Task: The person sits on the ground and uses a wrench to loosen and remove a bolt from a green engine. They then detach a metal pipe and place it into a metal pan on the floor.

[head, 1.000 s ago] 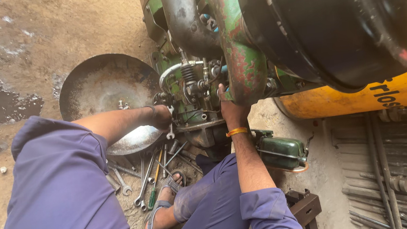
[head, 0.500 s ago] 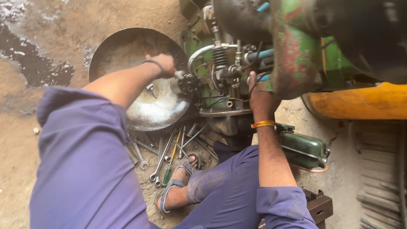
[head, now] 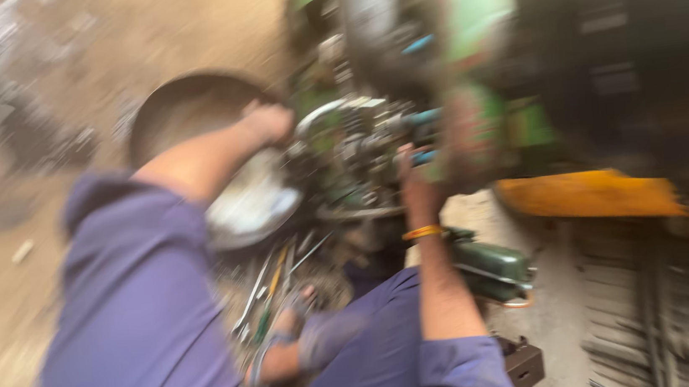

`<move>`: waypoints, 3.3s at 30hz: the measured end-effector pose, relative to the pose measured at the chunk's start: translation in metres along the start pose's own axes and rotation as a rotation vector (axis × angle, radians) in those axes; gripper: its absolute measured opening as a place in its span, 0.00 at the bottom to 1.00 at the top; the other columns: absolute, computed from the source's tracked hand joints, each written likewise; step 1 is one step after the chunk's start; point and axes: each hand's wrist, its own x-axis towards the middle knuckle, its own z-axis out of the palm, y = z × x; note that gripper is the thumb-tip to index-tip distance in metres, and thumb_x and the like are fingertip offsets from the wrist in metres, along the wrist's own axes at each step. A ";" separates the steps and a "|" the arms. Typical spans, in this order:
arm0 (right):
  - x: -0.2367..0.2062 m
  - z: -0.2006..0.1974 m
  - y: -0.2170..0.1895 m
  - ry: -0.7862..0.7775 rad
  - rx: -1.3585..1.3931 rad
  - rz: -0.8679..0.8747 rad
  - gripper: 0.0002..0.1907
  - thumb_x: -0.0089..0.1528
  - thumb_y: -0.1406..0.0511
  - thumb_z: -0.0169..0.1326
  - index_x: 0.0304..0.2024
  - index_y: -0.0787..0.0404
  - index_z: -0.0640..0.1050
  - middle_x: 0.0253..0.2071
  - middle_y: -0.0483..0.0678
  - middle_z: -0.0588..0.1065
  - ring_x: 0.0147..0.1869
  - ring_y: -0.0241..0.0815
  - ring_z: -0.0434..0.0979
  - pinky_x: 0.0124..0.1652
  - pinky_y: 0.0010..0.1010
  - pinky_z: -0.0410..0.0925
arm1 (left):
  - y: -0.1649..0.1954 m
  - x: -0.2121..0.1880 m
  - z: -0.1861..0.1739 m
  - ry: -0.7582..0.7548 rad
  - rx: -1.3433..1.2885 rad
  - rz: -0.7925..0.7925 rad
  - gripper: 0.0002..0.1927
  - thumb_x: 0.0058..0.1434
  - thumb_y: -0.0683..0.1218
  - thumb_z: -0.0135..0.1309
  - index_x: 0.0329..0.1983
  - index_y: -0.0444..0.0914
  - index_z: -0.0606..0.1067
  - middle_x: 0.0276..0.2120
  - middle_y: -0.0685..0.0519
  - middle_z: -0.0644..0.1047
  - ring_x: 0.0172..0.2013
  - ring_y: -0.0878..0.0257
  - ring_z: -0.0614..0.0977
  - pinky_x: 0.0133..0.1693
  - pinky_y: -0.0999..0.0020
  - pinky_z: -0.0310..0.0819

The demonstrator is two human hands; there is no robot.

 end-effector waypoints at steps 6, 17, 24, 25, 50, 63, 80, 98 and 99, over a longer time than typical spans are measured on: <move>0.000 -0.034 0.008 0.263 0.201 -0.047 0.29 0.63 0.58 0.57 0.64 0.61 0.72 0.60 0.61 0.75 0.64 0.62 0.74 0.59 0.48 0.67 | 0.031 -0.023 -0.010 0.000 -0.039 -0.151 0.17 0.66 0.56 0.51 0.50 0.47 0.83 0.53 0.49 0.82 0.57 0.53 0.81 0.66 0.37 0.56; -0.002 -0.077 0.005 0.031 0.595 0.377 0.24 0.57 0.51 0.62 0.49 0.58 0.82 0.49 0.56 0.81 0.56 0.58 0.80 0.53 0.46 0.71 | 0.067 -0.030 0.021 -0.160 -0.400 -0.318 0.20 0.66 0.54 0.54 0.43 0.33 0.85 0.42 0.41 0.83 0.45 0.48 0.85 0.44 0.54 0.80; -0.003 -0.060 0.006 0.037 0.527 0.382 0.30 0.53 0.47 0.63 0.50 0.60 0.81 0.50 0.59 0.80 0.56 0.60 0.78 0.54 0.47 0.69 | 0.124 -0.019 0.091 -0.140 -0.810 -0.355 0.19 0.71 0.48 0.44 0.38 0.32 0.81 0.31 0.41 0.84 0.34 0.46 0.87 0.37 0.50 0.81; -0.003 -0.058 0.006 0.062 0.566 0.382 0.30 0.53 0.48 0.63 0.49 0.60 0.80 0.49 0.58 0.80 0.56 0.60 0.79 0.53 0.47 0.70 | 0.124 -0.018 0.094 -0.144 -0.763 -0.254 0.18 0.70 0.49 0.44 0.38 0.33 0.80 0.30 0.41 0.84 0.33 0.47 0.87 0.36 0.51 0.82; -0.011 -0.024 -0.003 0.060 0.614 0.288 0.18 0.68 0.52 0.59 0.39 0.61 0.78 0.35 0.50 0.77 0.39 0.51 0.79 0.41 0.44 0.69 | -0.007 -0.021 0.009 0.094 0.014 -0.096 0.19 0.62 0.64 0.58 0.41 0.47 0.85 0.41 0.47 0.83 0.48 0.50 0.82 0.56 0.50 0.68; -0.014 0.001 0.011 0.147 0.271 0.076 0.21 0.73 0.51 0.51 0.43 0.62 0.80 0.39 0.57 0.79 0.41 0.60 0.78 0.40 0.49 0.69 | -0.013 -0.005 0.008 0.136 0.049 -0.008 0.21 0.58 0.66 0.60 0.43 0.48 0.85 0.41 0.48 0.83 0.53 0.48 0.77 0.55 0.49 0.64; -0.010 -0.025 -0.003 -0.006 0.623 0.292 0.17 0.70 0.53 0.57 0.41 0.60 0.77 0.33 0.51 0.76 0.37 0.50 0.78 0.39 0.43 0.69 | -0.019 -0.003 0.010 0.136 0.015 0.001 0.24 0.55 0.67 0.64 0.38 0.44 0.85 0.40 0.47 0.82 0.53 0.49 0.76 0.55 0.49 0.63; -0.003 -0.027 -0.001 0.046 0.586 0.264 0.15 0.68 0.55 0.62 0.39 0.59 0.77 0.33 0.48 0.77 0.36 0.46 0.80 0.38 0.40 0.69 | 0.016 -0.010 0.037 0.266 -0.225 -0.376 0.28 0.78 0.60 0.39 0.38 0.38 0.82 0.36 0.42 0.83 0.39 0.48 0.85 0.41 0.53 0.77; -0.004 -0.025 -0.001 0.059 0.586 0.250 0.15 0.68 0.55 0.62 0.39 0.59 0.77 0.33 0.48 0.77 0.37 0.47 0.80 0.38 0.40 0.69 | 0.016 -0.014 0.049 0.143 -0.365 -0.410 0.23 0.72 0.57 0.42 0.39 0.39 0.82 0.36 0.44 0.85 0.38 0.51 0.87 0.40 0.55 0.78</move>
